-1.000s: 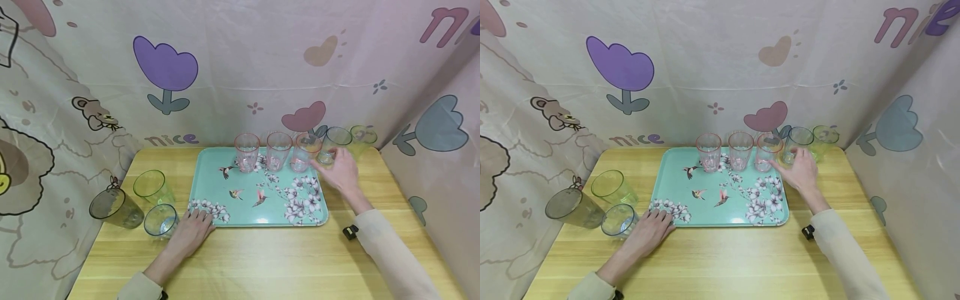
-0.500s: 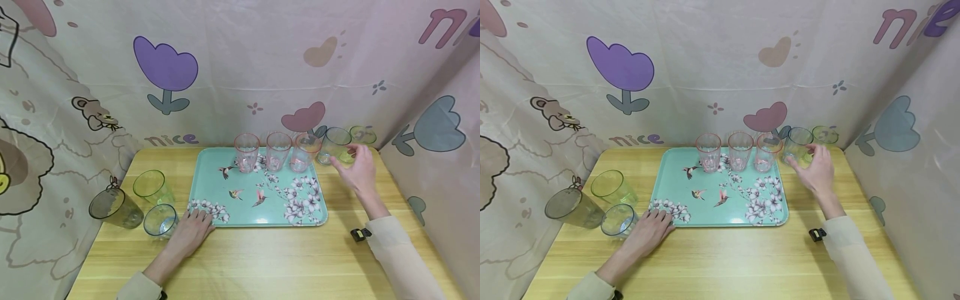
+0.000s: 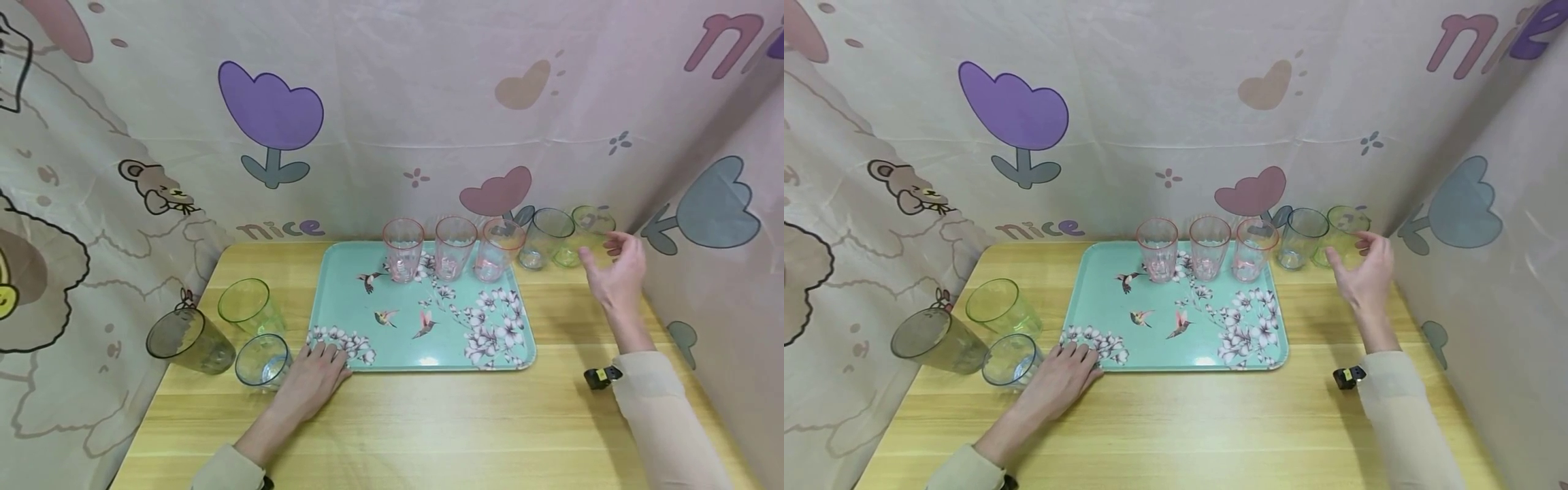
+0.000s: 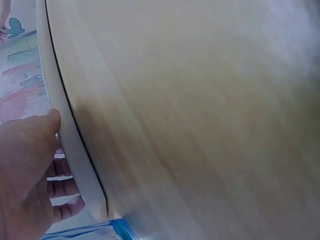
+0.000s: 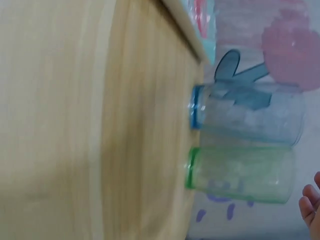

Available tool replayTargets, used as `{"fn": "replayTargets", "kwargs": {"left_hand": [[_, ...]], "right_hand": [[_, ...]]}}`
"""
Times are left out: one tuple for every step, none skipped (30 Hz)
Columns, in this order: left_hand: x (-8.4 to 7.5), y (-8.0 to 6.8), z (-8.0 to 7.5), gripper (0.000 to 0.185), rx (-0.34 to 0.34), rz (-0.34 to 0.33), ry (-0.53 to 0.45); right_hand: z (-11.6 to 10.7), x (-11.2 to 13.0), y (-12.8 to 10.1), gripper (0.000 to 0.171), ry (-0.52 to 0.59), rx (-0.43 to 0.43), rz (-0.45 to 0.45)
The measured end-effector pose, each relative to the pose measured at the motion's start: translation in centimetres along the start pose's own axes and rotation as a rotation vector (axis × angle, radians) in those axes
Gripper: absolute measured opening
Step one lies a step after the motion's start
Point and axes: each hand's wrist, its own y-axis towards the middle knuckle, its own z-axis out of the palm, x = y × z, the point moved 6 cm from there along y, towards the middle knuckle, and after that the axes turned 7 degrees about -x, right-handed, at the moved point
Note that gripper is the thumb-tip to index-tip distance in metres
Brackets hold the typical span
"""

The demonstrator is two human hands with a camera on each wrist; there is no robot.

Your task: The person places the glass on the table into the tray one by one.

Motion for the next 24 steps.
{"fn": "replayTargets", "kwargs": {"left_hand": [[0.0,0.0,0.0,0.029,0.000,0.000,-0.003],[0.0,0.0,0.0,0.028,0.000,-0.001,-0.006],[0.0,0.0,0.0,0.029,-0.001,-0.002,-0.008],[0.0,0.0,0.0,0.028,-0.001,-0.003,-0.010],[0.0,0.0,0.0,0.028,-0.002,-0.004,-0.012],[0.0,0.0,0.1,0.028,-0.002,-0.005,-0.014],[0.0,0.0,0.1,0.028,-0.002,-0.006,-0.015],[0.0,0.0,0.1,0.028,-0.003,-0.007,-0.015],[0.0,0.0,0.1,0.028,-0.004,-0.007,-0.013],[0.0,0.0,0.0,0.028,-0.005,-0.006,-0.012],[0.0,0.0,0.0,0.028,-0.006,-0.005,-0.012],[0.0,0.1,0.0,0.028,-0.009,-0.004,-0.010],[0.0,0.1,0.0,0.028,-0.011,-0.003,-0.009],[0.0,0.1,0.0,0.028,-0.013,-0.002,-0.009],[0.0,0.1,0.0,0.028,-0.014,-0.002,-0.010],[0.0,0.1,0.0,0.028,-0.015,-0.001,-0.012],[0.0,0.1,0.0,0.028,-0.014,-0.002,-0.013],[0.0,0.1,0.0,0.028,-0.014,-0.002,-0.013],[0.0,0.0,0.0,0.028,-0.011,-0.003,-0.015],[0.0,0.0,0.0,0.028,-0.008,-0.004,-0.017],[0.0,0.0,0.1,0.029,-0.006,-0.006,-0.017],[0.0,0.0,0.1,0.029,-0.004,-0.007,-0.017],[0.0,0.0,0.1,0.029,-0.004,-0.007,-0.016],[0.0,0.0,0.1,0.029,-0.005,-0.006,-0.016]], "right_hand": [[-0.1,-0.4,0.1,0.078,-0.027,0.005,0.016],[-0.1,-0.8,0.2,0.076,-0.055,0.012,0.032],[-0.2,-1.2,0.3,0.075,-0.087,0.027,0.050],[-0.2,-1.6,0.4,0.074,-0.107,0.038,0.064],[-0.2,-2.1,0.5,0.073,-0.127,0.047,0.075],[-0.2,-2.5,0.6,0.072,-0.141,0.056,0.086],[-0.1,-2.9,0.7,0.072,-0.155,0.067,0.093],[-0.1,-3.2,0.8,0.072,-0.167,0.079,0.095],[0.0,-3.5,0.9,0.073,-0.173,0.088,0.093],[0.0,-3.8,1.0,0.074,-0.175,0.092,0.085],[0.0,-4.0,1.2,0.075,-0.180,0.096,0.080],[0.1,-4.3,1.3,0.076,-0.187,0.101,0.077],[0.1,-4.5,1.5,0.078,-0.196,0.105,0.073],[0.2,-4.8,1.6,0.079,-0.203,0.110,0.075],[0.2,-5.1,1.8,0.081,-0.215,0.117,0.080],[0.3,-5.4,1.9,0.082,-0.234,0.129,0.088],[0.3,-5.7,2.0,0.083,-0.251,0.147,0.098],[0.4,-6.0,2.1,0.084,-0.268,0.167,0.106],[0.5,-6.3,2.2,0.086,-0.284,0.187,0.110],[0.6,-6.5,2.3,0.087,-0.295,0.207,0.115],[0.8,-6.7,2.3,0.089,-0.307,0.225,0.116],[0.9,-6.8,2.4,0.090,-0.313,0.241,0.114],[1.0,-6.9,2.5,0.091,-0.319,0.257,0.114],[1.1,-7.1,2.6,0.093,-0.325,0.270,0.113]]}}
